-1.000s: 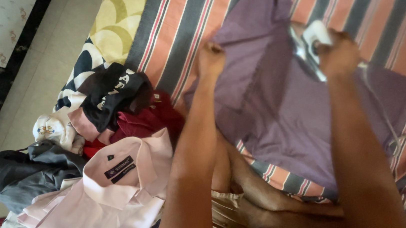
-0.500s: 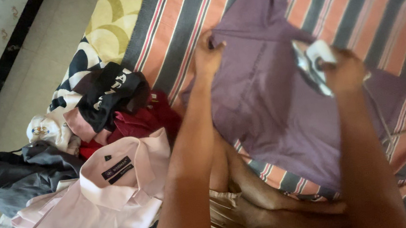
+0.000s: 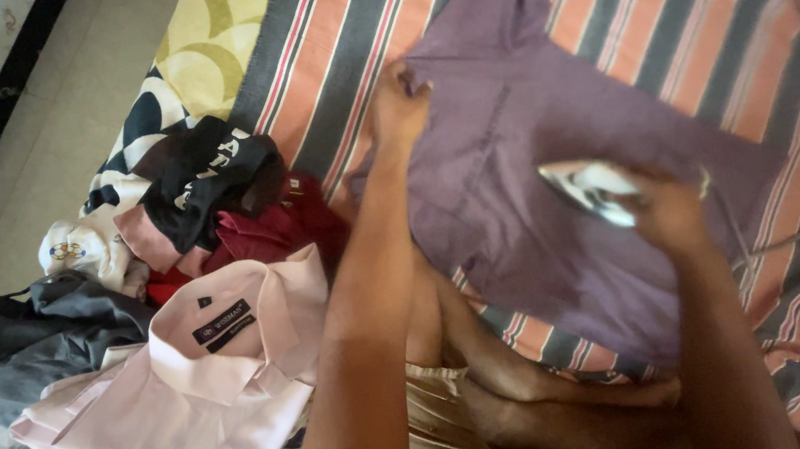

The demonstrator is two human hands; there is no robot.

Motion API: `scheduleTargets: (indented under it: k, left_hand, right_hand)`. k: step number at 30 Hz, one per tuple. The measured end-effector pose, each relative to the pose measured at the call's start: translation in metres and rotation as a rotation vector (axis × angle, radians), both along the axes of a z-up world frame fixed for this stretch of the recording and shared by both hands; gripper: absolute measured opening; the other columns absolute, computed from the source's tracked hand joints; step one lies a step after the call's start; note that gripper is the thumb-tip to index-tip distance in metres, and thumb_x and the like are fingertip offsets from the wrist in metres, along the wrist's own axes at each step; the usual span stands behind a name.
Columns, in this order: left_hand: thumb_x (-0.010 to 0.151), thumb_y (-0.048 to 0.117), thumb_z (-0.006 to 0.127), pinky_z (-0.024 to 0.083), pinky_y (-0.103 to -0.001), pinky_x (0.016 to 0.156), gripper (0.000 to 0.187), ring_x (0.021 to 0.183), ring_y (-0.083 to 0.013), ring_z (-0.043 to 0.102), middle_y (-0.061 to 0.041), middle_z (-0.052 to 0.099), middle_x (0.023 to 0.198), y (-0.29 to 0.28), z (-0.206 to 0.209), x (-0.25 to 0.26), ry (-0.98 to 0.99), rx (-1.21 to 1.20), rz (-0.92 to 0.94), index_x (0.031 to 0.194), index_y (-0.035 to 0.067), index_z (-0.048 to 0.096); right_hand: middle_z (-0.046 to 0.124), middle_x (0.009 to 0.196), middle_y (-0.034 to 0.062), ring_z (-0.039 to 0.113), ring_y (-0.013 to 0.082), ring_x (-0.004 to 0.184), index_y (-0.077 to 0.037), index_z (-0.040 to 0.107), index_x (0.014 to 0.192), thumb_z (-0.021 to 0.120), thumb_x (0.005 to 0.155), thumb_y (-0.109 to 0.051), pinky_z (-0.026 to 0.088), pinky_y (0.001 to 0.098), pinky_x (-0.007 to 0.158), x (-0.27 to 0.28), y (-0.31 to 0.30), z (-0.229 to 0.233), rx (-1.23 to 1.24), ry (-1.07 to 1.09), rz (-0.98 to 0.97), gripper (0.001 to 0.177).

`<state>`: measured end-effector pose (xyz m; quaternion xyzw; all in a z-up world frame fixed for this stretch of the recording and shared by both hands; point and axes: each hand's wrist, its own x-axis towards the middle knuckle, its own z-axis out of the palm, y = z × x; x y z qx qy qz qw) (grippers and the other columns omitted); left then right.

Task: The person irons a purple t-shirt laid out on a bed. They use an electric iron to smooth the fabric, periodically lifting and repositioning the shirt to access different areas.

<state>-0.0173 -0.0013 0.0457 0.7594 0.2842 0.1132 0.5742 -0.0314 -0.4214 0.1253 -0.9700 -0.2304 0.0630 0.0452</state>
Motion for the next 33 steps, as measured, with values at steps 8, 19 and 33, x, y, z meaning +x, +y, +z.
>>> scheduleTargets:
  k: [8, 19, 33]
  left_hand:
    - [0.076, 0.042, 0.086, 0.051, -0.043, 0.102, 0.081, 0.124, -0.0369, 0.063, -0.024, 0.063, 0.134, 0.01, 0.022, -0.03, 0.425, 0.505, -0.391, 0.135, -0.004, 0.056]
    - [0.076, 0.041, 0.087, 0.051, -0.044, 0.103, 0.077, 0.124, -0.037, 0.063, -0.024, 0.064, 0.134, 0.029, -0.004, -0.045, 0.725, 0.466, -0.694, 0.133, -0.003, 0.059]
    - [0.076, 0.039, 0.087, 0.051, -0.046, 0.104, 0.072, 0.124, -0.0371, 0.063, -0.024, 0.064, 0.133, 0.031, 0.0, -0.044, 0.727, 0.441, -0.688, 0.13, -0.002, 0.062]
  right_hand:
    - [0.067, 0.138, 0.0112, 0.069, 0.0269, 0.117, -0.02, 0.069, 0.131, 0.071, 0.093, -0.024, 0.055, 0.0421, 0.101, -0.049, 0.001, 0.026, 0.196, 0.313, -0.151, 0.038]
    - [0.067, 0.14, 0.0109, 0.072, 0.0254, 0.109, -0.02, 0.077, 0.122, 0.072, 0.094, -0.029, 0.057, 0.0388, 0.097, -0.057, -0.014, -0.014, 0.152, 0.062, -0.129, 0.03]
    - [0.07, 0.131, 0.0083, 0.073, 0.0244, 0.092, -0.017, 0.068, 0.133, 0.067, 0.097, -0.031, 0.06, 0.0374, 0.079, -0.049, 0.106, 0.001, 0.156, 0.07, 0.133, 0.039]
